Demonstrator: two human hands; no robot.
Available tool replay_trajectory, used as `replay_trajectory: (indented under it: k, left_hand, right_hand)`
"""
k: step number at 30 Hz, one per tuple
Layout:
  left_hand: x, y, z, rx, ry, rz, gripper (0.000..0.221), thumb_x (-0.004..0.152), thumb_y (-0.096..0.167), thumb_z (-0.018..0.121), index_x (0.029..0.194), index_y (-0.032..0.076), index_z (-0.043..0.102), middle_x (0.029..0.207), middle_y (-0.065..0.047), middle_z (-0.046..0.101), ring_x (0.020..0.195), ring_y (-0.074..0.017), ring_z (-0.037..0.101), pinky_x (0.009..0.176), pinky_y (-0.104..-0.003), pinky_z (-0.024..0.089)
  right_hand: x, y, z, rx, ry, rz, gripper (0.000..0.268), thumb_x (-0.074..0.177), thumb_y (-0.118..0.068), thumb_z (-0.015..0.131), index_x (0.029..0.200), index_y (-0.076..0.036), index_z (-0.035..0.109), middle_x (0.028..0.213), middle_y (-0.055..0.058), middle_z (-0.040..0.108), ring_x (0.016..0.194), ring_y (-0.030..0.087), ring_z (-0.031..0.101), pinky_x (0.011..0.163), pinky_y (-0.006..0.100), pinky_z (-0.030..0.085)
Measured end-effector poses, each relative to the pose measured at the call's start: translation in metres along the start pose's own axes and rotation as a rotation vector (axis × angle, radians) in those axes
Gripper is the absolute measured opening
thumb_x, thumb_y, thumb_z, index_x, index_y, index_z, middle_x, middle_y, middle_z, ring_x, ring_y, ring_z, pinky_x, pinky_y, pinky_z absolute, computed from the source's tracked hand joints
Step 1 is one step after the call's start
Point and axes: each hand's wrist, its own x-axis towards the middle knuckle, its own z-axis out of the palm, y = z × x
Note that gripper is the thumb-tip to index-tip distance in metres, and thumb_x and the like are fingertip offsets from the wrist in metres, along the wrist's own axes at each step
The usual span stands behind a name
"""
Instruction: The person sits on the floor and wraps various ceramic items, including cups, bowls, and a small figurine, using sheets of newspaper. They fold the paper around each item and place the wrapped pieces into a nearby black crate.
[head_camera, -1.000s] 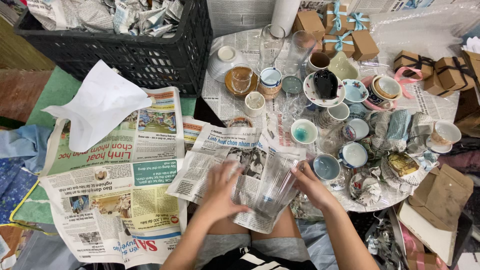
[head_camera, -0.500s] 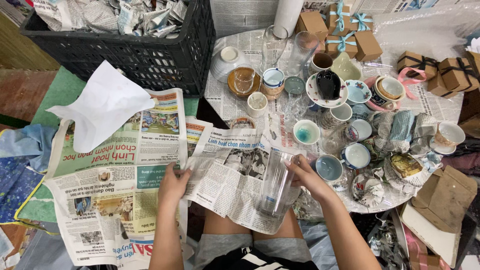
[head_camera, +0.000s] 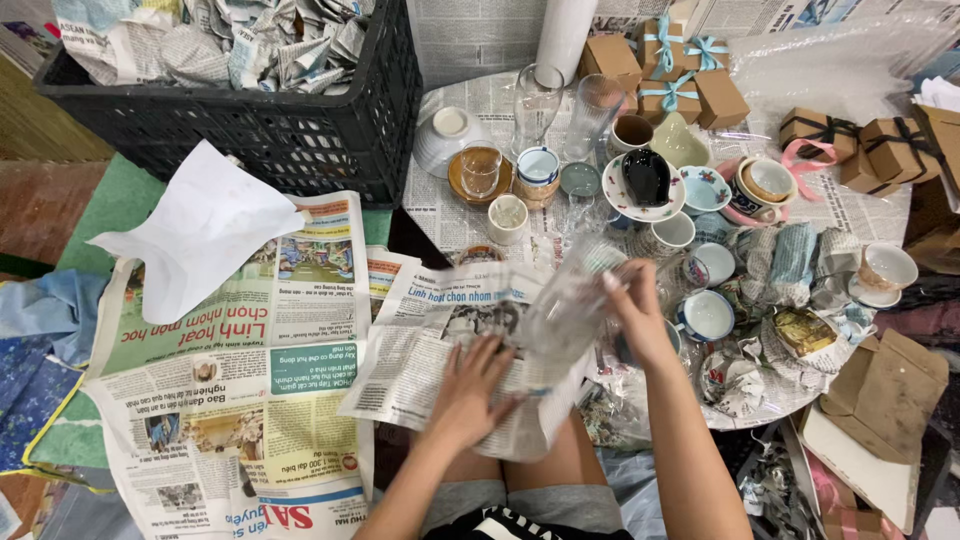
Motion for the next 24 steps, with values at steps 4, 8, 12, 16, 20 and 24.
replay_trajectory:
  k: [4, 8, 12, 16, 20, 24]
  left_hand:
    - [-0.005, 0.022, 0.021, 0.085, -0.056, 0.034, 0.081, 0.089, 0.046, 0.067, 0.157, 0.016, 0.033, 0.166, -0.021, 0.014, 0.153, -0.0379, 0.004, 0.121, -0.061, -0.003]
    - [-0.019, 0.025, 0.044, 0.089, 0.016, 0.015, 0.072, 0.097, 0.054, 0.058, 0.155, 0.020, 0.034, 0.165, -0.022, 0.012, 0.151, -0.0440, 0.001, 0.117, -0.068, -0.007]
    - [-0.025, 0.025, 0.068, 0.105, 0.161, 0.085, 0.073, 0.096, 0.051, 0.058, 0.154, 0.011, 0.037, 0.163, -0.025, 0.019, 0.151, -0.0441, 0.008, 0.116, -0.072, -0.002]
    - [-0.025, 0.025, 0.074, 0.068, 0.096, 0.142, 0.065, 0.098, 0.040, 0.058, 0.154, 0.010, 0.043, 0.163, -0.020, 0.030, 0.157, -0.0378, 0.015, 0.121, -0.070, 0.004]
    - [-0.021, 0.030, 0.069, 0.089, 0.064, 0.223, 0.061, 0.092, 0.030, 0.060, 0.151, 0.021, 0.052, 0.164, -0.014, 0.034, 0.156, -0.0355, 0.017, 0.119, -0.071, 0.005]
    - [-0.016, 0.041, 0.065, 0.046, 0.034, 0.224, 0.059, 0.094, 0.038, 0.060, 0.149, 0.019, 0.053, 0.160, -0.016, 0.034, 0.154, -0.0405, 0.014, 0.116, -0.076, 0.002]
  right_hand:
    - [0.029, -0.013, 0.009, 0.066, -0.011, -0.336, 0.032, 0.102, -0.015, 0.062, 0.116, -0.008, 0.034, 0.130, 0.017, 0.054, 0.129, 0.033, 0.062, 0.102, 0.043, 0.056]
    - [0.048, 0.001, 0.030, -0.249, 0.053, -0.439, 0.038, 0.095, -0.006, 0.070, 0.115, -0.004, 0.038, 0.131, 0.018, 0.049, 0.133, 0.031, 0.057, 0.102, 0.041, 0.054]
    - [0.064, 0.025, 0.044, -0.453, 0.109, -0.456, 0.041, 0.087, -0.006, 0.078, 0.109, -0.003, 0.044, 0.129, 0.016, 0.052, 0.121, 0.029, 0.061, 0.099, 0.035, 0.060]
    - [0.069, 0.043, 0.050, -0.572, 0.185, -0.509, 0.043, 0.083, -0.004, 0.082, 0.110, -0.002, 0.049, 0.123, 0.016, 0.054, 0.108, 0.031, 0.059, 0.088, 0.039, 0.055]
    - [0.069, 0.046, 0.056, -0.559, 0.195, -0.437, 0.043, 0.085, -0.009, 0.082, 0.113, -0.003, 0.050, 0.119, 0.016, 0.053, 0.103, 0.032, 0.059, 0.086, 0.040, 0.056]
    - [0.058, 0.033, 0.061, -0.741, 0.209, -0.431, 0.045, 0.087, -0.021, 0.082, 0.115, -0.004, 0.052, 0.118, 0.017, 0.054, 0.111, 0.040, 0.057, 0.093, 0.050, 0.050]
